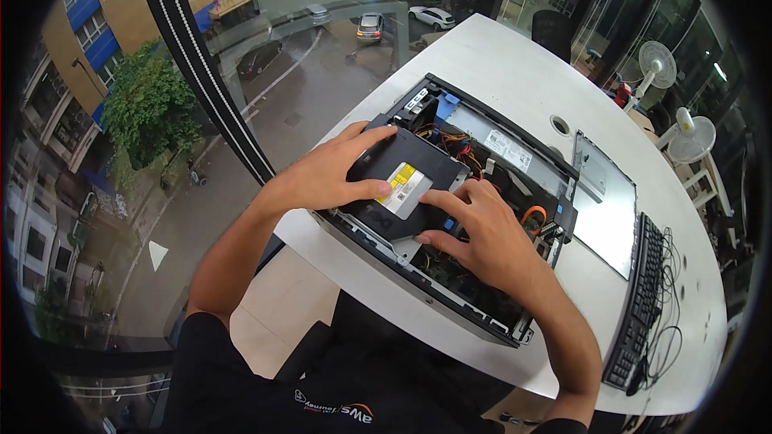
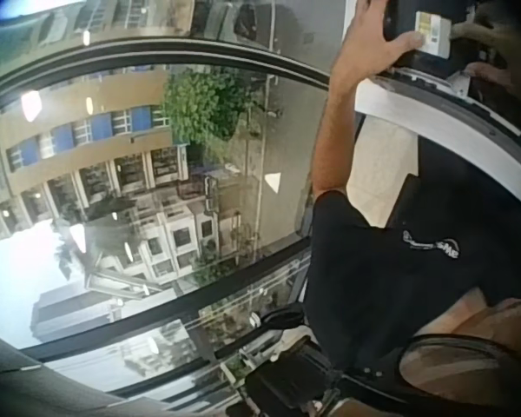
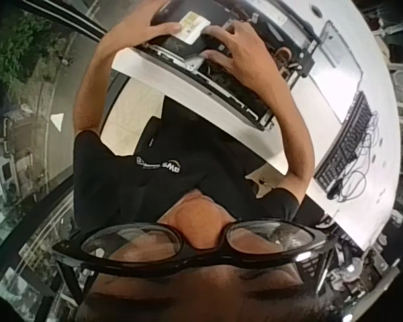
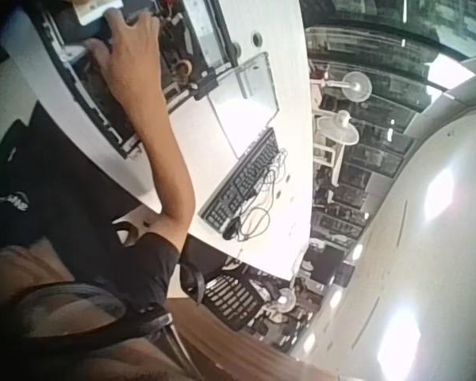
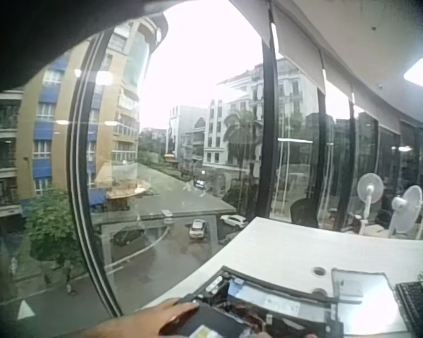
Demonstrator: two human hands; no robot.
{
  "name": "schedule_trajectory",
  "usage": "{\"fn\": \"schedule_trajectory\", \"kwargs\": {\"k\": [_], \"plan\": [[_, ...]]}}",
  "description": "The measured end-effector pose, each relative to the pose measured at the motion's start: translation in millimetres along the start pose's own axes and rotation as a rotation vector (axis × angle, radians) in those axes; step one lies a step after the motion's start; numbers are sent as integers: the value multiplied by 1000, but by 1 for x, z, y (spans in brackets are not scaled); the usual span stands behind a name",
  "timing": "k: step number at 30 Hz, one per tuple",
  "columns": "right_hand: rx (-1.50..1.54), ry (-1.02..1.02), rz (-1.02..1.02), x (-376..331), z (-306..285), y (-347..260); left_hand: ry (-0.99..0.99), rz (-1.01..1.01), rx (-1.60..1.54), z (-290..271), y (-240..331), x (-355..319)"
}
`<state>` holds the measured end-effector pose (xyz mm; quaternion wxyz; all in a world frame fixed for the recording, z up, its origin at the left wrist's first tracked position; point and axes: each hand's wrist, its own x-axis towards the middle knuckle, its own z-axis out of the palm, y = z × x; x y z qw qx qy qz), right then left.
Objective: The user disassembles a desktop computer, removing the side panel, RAM modules, and an optical drive.
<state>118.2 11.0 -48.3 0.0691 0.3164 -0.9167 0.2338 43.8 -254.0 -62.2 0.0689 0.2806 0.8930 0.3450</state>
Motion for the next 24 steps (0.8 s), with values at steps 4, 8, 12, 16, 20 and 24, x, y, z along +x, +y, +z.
{"fn": "schedule_trajectory", "kwargs": {"k": [4, 8, 12, 16, 20, 24], "plan": [[-45, -60, 55, 5, -3, -8, -9, 43, -101, 2, -7, 3], [-135, 102, -15, 0, 9, -8, 28, 77, -39, 4, -8, 4], [-184, 97, -26, 5, 9, -7, 38, 50, -71, 4, -6, 4], [-182, 40, -70, 10, 6, -4, 39, 48, -172, 1, -6, 3], [-193, 95, -82, 8, 11, -4, 79, -22, -247, 1, -3, 2], [-139, 128, -101, 4, 13, 3, 98, -202, -292, 1, 0, 4]]}}
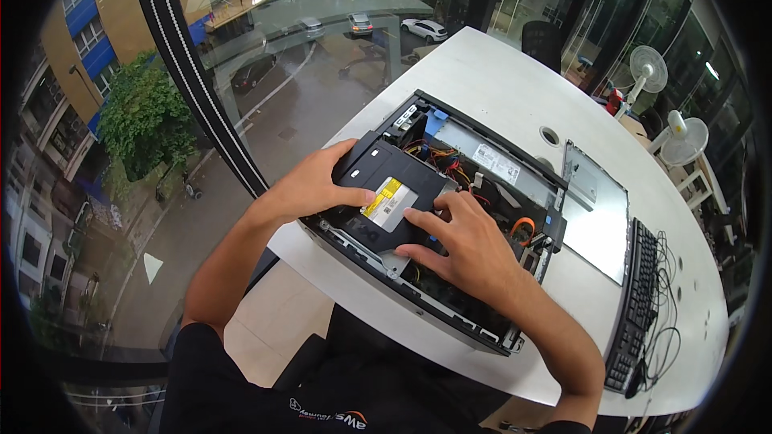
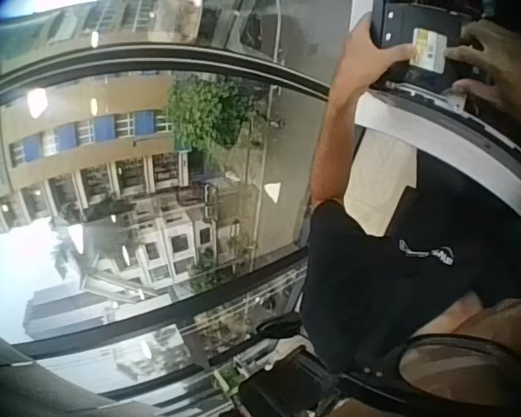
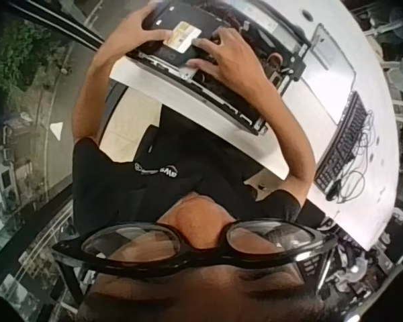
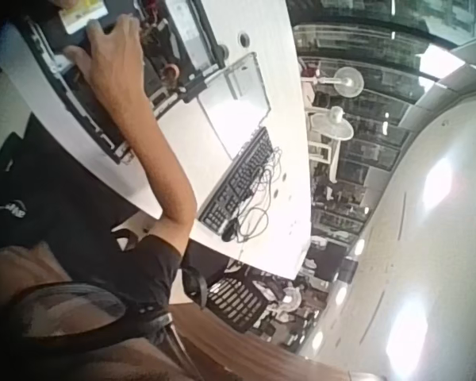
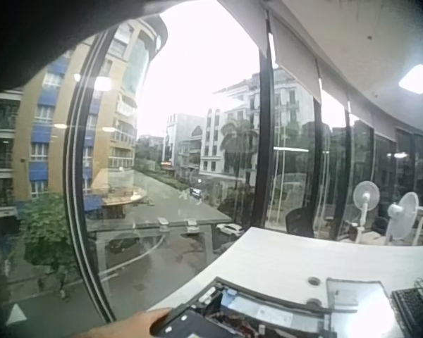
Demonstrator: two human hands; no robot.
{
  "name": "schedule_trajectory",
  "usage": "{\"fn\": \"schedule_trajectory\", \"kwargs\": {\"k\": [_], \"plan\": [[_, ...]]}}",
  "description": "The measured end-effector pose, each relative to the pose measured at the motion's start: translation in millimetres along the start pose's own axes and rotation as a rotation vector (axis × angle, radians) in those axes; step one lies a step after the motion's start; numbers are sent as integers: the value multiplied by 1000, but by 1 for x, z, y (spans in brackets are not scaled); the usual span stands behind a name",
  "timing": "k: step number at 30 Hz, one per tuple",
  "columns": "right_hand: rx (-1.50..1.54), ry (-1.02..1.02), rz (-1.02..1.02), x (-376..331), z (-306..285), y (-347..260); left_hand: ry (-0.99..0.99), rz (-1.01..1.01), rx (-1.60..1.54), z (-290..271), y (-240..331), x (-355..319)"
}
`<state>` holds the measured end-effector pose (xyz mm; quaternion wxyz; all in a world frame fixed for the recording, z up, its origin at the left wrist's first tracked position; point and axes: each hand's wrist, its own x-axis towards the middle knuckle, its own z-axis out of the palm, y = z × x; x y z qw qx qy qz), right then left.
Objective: The user disassembles a desktop computer, removing the side panel, RAM modules, and an optical drive.
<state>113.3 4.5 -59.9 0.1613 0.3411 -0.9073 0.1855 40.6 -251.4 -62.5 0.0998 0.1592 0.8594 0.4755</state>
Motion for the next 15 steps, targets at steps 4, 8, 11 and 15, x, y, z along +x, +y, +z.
{"fn": "schedule_trajectory", "kwargs": {"k": [4, 8, 11, 15], "plan": [[9, -28, -15, 3, -2, 2, -21, 21, -34, 0, 5, -2], [3, -69, -12, 9, -4, 1, 36, 59, -9, 0, -10, 0], [15, -40, 1, 6, -1, 1, 3, 63, -24, 1, -5, 1], [9, -50, -14, 3, -3, 1, 33, 51, 37, 2, -6, 2]]}}
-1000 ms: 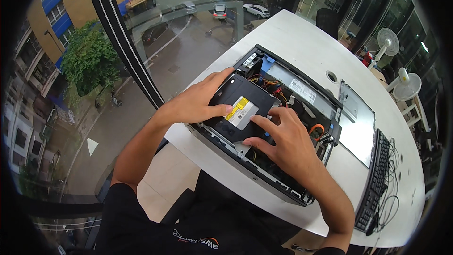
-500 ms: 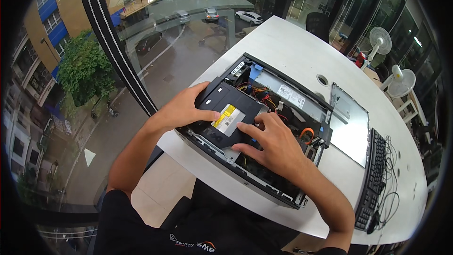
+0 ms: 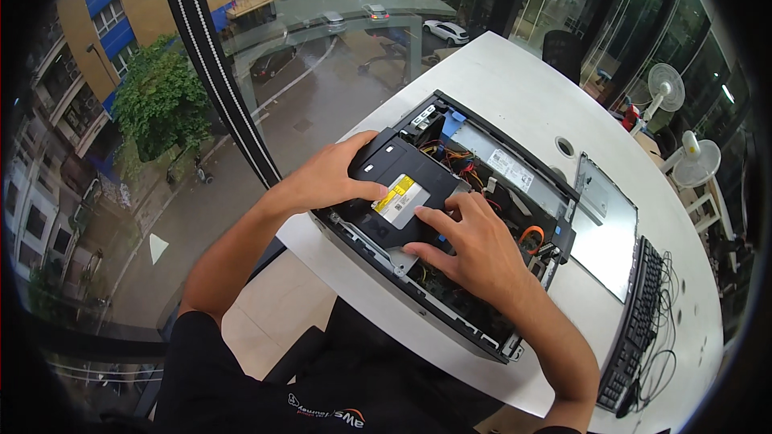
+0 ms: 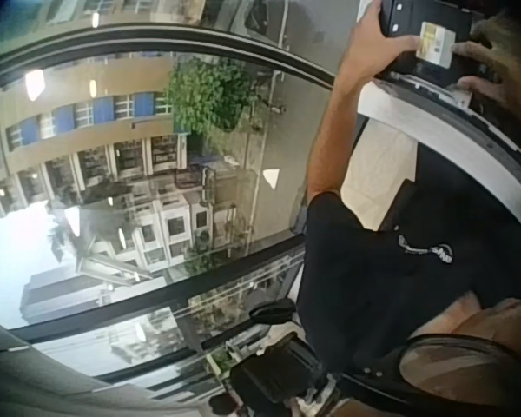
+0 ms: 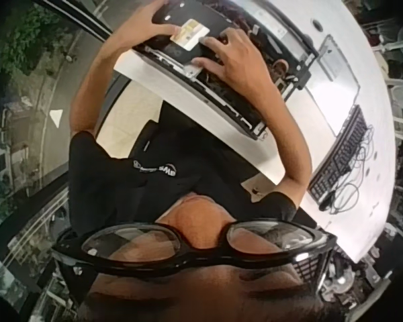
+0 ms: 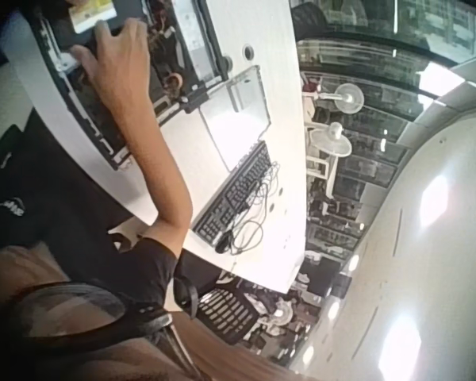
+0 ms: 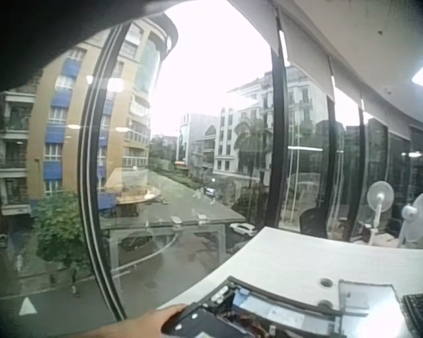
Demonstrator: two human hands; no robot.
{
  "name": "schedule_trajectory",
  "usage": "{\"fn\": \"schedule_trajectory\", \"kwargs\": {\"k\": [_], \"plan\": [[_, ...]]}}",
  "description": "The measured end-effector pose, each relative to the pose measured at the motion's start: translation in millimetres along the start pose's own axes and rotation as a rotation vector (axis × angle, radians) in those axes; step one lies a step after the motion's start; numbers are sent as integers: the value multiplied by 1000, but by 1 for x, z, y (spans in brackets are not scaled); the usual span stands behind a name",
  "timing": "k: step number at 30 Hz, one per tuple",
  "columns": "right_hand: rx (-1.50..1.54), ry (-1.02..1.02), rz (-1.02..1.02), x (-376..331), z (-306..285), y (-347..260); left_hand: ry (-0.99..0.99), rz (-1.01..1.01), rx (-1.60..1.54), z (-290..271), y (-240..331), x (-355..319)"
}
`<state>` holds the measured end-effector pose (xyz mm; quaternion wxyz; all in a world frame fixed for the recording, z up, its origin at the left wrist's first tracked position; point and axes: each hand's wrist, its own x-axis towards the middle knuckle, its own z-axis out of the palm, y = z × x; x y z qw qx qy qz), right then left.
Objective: The user disassembles a desktop computer, removing the side panel, RAM modules, and an optical drive.
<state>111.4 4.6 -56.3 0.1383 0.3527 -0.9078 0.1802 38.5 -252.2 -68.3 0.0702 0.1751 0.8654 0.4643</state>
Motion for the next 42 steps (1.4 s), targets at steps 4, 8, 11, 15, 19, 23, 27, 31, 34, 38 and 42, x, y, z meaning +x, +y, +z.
{"fn": "schedule_trajectory", "kwargs": {"k": [4, 8, 11, 15, 19, 23, 27, 31, 34, 38, 42], "plan": [[49, 5, 4, -2, -4, 7, -8, -12, 83, 1, 12, -2], [87, -7, 27, -8, -10, 5, 18, -7, 211, 3, 12, -3], [136, -48, 91, -10, -11, 5, 16, 16, 308, 5, 11, -2], [146, -85, 86, -5, -10, 6, -14, 73, 340, 2, 8, 1], [157, -74, 61, -11, -9, 8, -30, 1, 272, 1, 19, -3], [213, -54, 45, -17, -10, 7, 23, 25, 231, 1, 14, -5], [203, -49, -2, -25, -9, 12, 154, 146, 278, 5, 15, -9], [205, -111, -101, -39, -24, 29, 263, 405, 265, 14, 44, -6], [308, -108, -72, -47, -42, 41, 40, 485, 269, 29, 60, 6], [367, -2, 25, -55, -73, 70, -40, 639, 364, 57, 75, 37], [314, 145, 267, -85, -136, 121, -84, 755, 437, 70, 126, 87]]}}
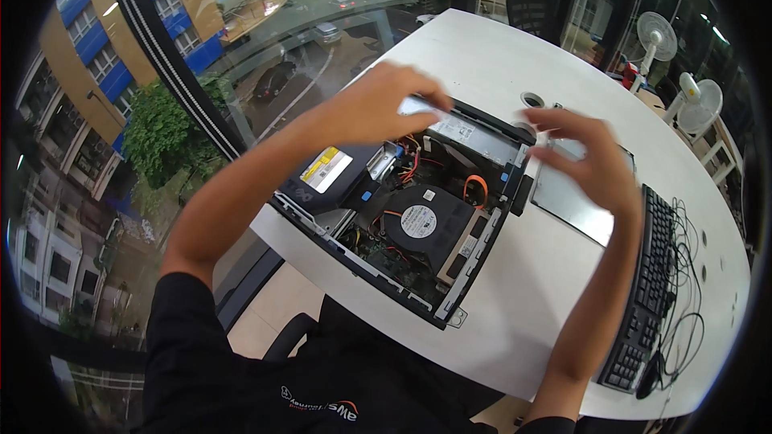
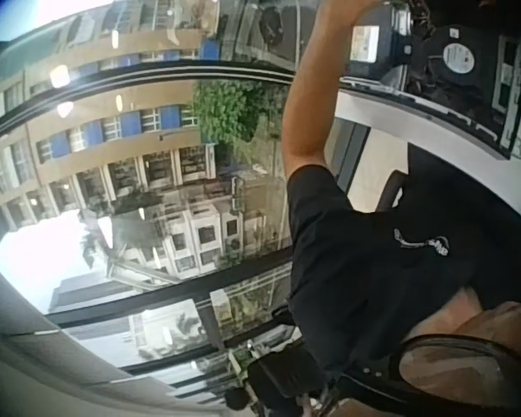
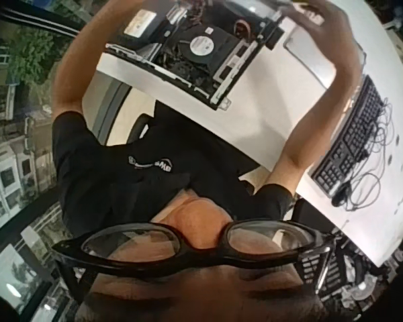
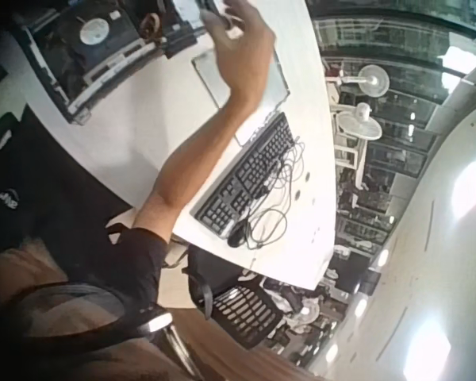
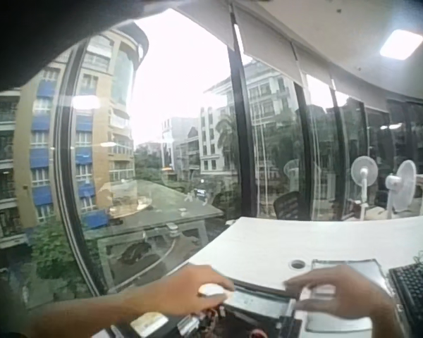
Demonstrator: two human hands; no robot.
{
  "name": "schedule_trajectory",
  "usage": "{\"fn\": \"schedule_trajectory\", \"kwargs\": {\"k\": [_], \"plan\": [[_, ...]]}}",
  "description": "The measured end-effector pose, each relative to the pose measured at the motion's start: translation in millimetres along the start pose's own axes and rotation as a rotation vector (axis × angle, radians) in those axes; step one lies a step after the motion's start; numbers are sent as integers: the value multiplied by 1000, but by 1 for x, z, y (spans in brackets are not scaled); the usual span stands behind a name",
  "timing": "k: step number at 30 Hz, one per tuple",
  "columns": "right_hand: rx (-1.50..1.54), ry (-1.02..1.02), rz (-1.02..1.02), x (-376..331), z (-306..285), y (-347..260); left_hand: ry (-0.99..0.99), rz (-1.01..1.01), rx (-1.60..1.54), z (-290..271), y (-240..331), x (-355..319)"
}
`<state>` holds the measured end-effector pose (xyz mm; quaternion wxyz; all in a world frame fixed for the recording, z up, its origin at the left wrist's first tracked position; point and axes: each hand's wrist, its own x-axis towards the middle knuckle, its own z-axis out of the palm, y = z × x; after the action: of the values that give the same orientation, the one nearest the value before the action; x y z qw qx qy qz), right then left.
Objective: The user disassembles a desktop computer, removing the side panel, RAM modules, and an optical drive.
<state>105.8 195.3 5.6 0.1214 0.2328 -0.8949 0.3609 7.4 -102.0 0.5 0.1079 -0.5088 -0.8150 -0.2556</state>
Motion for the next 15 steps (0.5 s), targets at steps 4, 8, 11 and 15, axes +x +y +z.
{"fn": "schedule_trajectory", "kwargs": {"k": [4, 8, 11, 15], "plan": [[65, 355, 201, -30, -59, 93, -28, 82, 63, 9, -1, 72], [-304, 509, 515, -111, -104, 247, -84, 68, 112, 65, 2, 128], [-353, 654, 683, -130, -89, 287, -165, -30, 152, 100, 11, 149], [-465, 482, 929, -138, -68, 318, -383, -213, 196, 156, -6, 188]]}}
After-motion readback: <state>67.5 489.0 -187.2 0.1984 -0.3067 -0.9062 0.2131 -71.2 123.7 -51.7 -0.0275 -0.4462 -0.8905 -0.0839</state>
